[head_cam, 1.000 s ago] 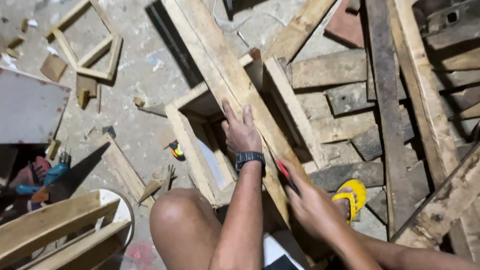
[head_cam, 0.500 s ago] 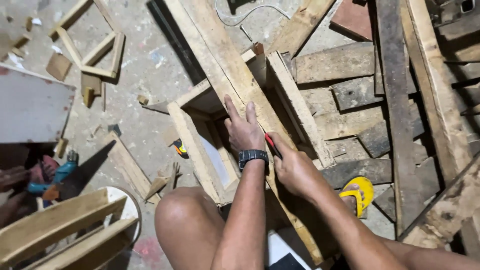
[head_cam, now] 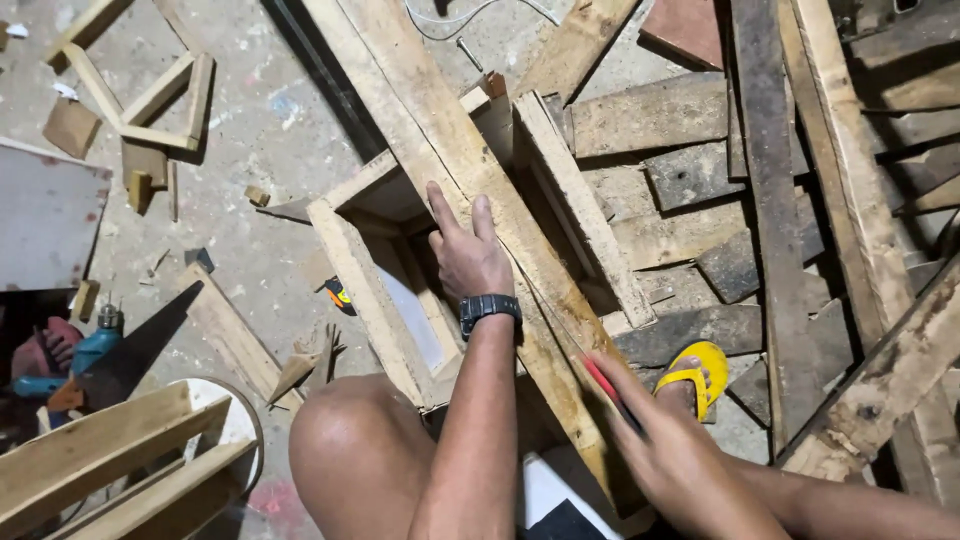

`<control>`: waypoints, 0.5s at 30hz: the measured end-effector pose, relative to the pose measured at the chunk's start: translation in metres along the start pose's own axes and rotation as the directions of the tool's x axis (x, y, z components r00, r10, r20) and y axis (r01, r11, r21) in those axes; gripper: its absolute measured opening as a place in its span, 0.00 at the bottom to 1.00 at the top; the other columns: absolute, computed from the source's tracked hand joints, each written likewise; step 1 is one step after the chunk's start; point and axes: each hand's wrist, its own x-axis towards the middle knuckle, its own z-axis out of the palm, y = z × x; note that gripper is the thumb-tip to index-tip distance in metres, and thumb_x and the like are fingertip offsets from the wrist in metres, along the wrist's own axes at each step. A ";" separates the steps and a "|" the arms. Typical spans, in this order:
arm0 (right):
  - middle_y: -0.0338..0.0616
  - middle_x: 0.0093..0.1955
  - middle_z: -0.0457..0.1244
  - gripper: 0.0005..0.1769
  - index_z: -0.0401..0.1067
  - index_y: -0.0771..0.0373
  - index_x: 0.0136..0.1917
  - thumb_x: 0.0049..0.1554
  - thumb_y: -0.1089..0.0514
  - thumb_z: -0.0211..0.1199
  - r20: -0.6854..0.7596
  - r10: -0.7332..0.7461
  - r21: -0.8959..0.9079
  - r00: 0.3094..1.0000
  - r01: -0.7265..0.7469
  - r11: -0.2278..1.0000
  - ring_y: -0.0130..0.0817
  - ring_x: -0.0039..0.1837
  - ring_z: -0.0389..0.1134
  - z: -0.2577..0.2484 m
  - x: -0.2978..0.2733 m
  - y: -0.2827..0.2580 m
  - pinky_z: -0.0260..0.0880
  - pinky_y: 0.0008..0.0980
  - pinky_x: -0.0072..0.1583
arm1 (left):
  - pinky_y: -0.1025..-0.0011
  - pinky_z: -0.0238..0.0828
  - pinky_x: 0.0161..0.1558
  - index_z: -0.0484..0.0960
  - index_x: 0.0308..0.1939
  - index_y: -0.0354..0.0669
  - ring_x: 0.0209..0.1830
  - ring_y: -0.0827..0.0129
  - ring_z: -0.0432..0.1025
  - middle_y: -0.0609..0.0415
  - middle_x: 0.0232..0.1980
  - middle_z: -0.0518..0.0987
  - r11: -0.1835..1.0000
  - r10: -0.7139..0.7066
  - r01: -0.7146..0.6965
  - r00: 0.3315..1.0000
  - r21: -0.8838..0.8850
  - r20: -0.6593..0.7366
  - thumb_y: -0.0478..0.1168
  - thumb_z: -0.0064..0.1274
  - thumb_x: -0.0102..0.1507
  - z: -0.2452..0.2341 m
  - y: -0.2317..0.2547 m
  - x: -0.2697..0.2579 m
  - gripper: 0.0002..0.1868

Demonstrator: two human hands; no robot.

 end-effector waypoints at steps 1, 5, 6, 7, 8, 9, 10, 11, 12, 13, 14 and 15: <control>0.39 0.33 0.60 0.40 0.51 0.28 0.82 0.60 0.54 0.56 -0.001 0.000 0.005 1.000 0.000 1.000 0.37 0.30 0.61 -0.001 0.024 -0.017 0.67 0.38 0.37 | 0.65 0.75 0.30 0.46 0.81 0.66 0.31 0.65 0.74 0.49 0.44 0.72 1.000 0.003 -0.003 1.000 0.003 -0.001 0.63 0.38 0.68 0.002 -0.002 -0.002 0.39; 0.64 0.69 0.62 0.36 0.52 0.37 0.81 0.61 0.55 0.51 -0.009 -0.110 0.220 0.994 0.109 0.969 0.68 0.66 0.65 -0.010 0.095 -0.071 0.67 0.66 0.64 | 0.45 0.76 0.48 0.53 0.78 0.69 0.51 0.39 0.77 0.42 0.51 0.74 0.995 0.087 -0.092 0.991 -0.045 -0.097 0.65 0.40 0.68 0.006 -0.006 -0.001 0.36; 0.65 0.65 0.65 0.36 0.52 0.39 0.81 0.61 0.54 0.51 -0.034 -0.143 0.152 0.989 0.147 0.977 0.68 0.64 0.67 -0.014 0.104 -0.079 0.68 0.66 0.63 | 0.45 0.76 0.48 0.52 0.78 0.70 0.51 0.39 0.77 0.41 0.51 0.74 0.995 0.091 -0.094 0.991 -0.032 -0.093 0.65 0.40 0.68 0.008 -0.006 -0.001 0.36; 0.65 0.65 0.65 0.36 0.52 0.39 0.81 0.61 0.54 0.51 -0.041 -0.140 0.160 0.989 0.144 0.977 0.68 0.64 0.67 -0.015 0.094 -0.079 0.68 0.66 0.63 | 0.45 0.76 0.48 0.52 0.78 0.70 0.51 0.39 0.77 0.41 0.51 0.74 0.994 0.100 -0.103 0.991 -0.027 -0.090 0.65 0.40 0.68 0.007 -0.010 0.003 0.36; 0.67 0.64 0.65 0.36 0.53 0.41 0.81 0.61 0.55 0.51 -0.033 -0.126 0.179 0.991 0.130 0.975 0.70 0.63 0.67 -0.019 0.084 -0.076 0.67 0.67 0.63 | 0.45 0.76 0.48 0.53 0.78 0.71 0.51 0.40 0.77 0.42 0.51 0.75 0.995 0.091 -0.093 0.992 -0.019 -0.091 0.66 0.40 0.68 0.010 -0.011 0.004 0.35; 0.70 0.64 0.65 0.36 0.53 0.43 0.81 0.61 0.55 0.51 -0.026 -0.113 0.199 0.993 0.116 0.973 0.72 0.63 0.66 -0.021 0.074 -0.073 0.66 0.69 0.64 | 0.45 0.76 0.48 0.53 0.78 0.71 0.51 0.41 0.77 0.43 0.51 0.75 0.997 0.082 -0.083 0.992 -0.010 -0.092 0.66 0.40 0.68 0.014 -0.015 0.006 0.35; 0.70 0.64 0.65 0.36 0.53 0.43 0.81 0.61 0.55 0.51 -0.015 -0.114 0.190 0.993 0.115 0.975 0.72 0.63 0.66 -0.019 0.057 -0.064 0.66 0.69 0.64 | 0.45 0.76 0.48 0.53 0.78 0.71 0.51 0.41 0.77 0.43 0.51 0.75 0.997 0.068 -0.069 0.993 -0.013 -0.093 0.66 0.40 0.68 0.009 -0.008 0.003 0.35; 0.61 0.63 0.67 0.39 0.51 0.44 0.81 0.59 0.59 0.52 -0.055 -0.155 0.210 0.986 0.163 0.964 0.61 0.58 0.71 -0.017 0.041 -0.055 0.70 0.58 0.56 | 0.51 0.76 0.41 0.50 0.79 0.68 0.42 0.48 0.77 0.44 0.47 0.75 0.999 0.050 -0.050 0.997 0.002 -0.067 0.65 0.39 0.68 0.005 -0.001 0.001 0.37; 0.52 0.63 0.69 0.42 0.50 0.45 0.82 0.57 0.63 0.53 -0.101 -0.192 0.239 0.976 0.211 0.948 0.50 0.53 0.76 -0.014 0.026 -0.047 0.74 0.48 0.48 | 0.57 0.75 0.34 0.48 0.80 0.65 0.33 0.56 0.76 0.45 0.44 0.75 0.999 0.038 -0.037 0.998 0.025 -0.040 0.63 0.39 0.68 -0.001 0.005 0.002 0.38; 0.52 0.63 0.69 0.42 0.50 0.45 0.82 0.57 0.63 0.53 -0.093 -0.190 0.240 0.977 0.207 0.948 0.50 0.53 0.76 -0.005 0.007 -0.026 0.74 0.48 0.48 | 0.57 0.75 0.34 0.48 0.80 0.65 0.33 0.56 0.76 0.45 0.44 0.75 0.999 0.031 -0.030 0.999 0.028 -0.039 0.63 0.39 0.68 -0.002 0.004 0.003 0.38; 0.56 0.67 0.66 0.40 0.53 0.55 0.79 0.54 0.66 0.54 -0.153 -0.283 0.218 0.947 0.312 0.925 0.47 0.60 0.74 0.002 -0.012 -0.004 0.72 0.42 0.56 | 0.57 0.76 0.35 0.48 0.80 0.65 0.34 0.56 0.77 0.45 0.45 0.75 0.999 0.032 -0.032 0.999 0.009 -0.034 0.63 0.38 0.68 -0.001 0.003 0.003 0.39; 0.60 0.70 0.63 0.39 0.57 0.65 0.77 0.51 0.69 0.55 -0.208 -0.374 0.190 0.904 0.412 0.891 0.44 0.67 0.71 0.008 -0.032 0.017 0.71 0.36 0.64 | 0.57 0.77 0.35 0.47 0.80 0.64 0.34 0.55 0.77 0.44 0.46 0.74 0.999 0.033 -0.033 0.999 -0.009 -0.029 0.63 0.38 0.67 -0.001 0.003 0.002 0.39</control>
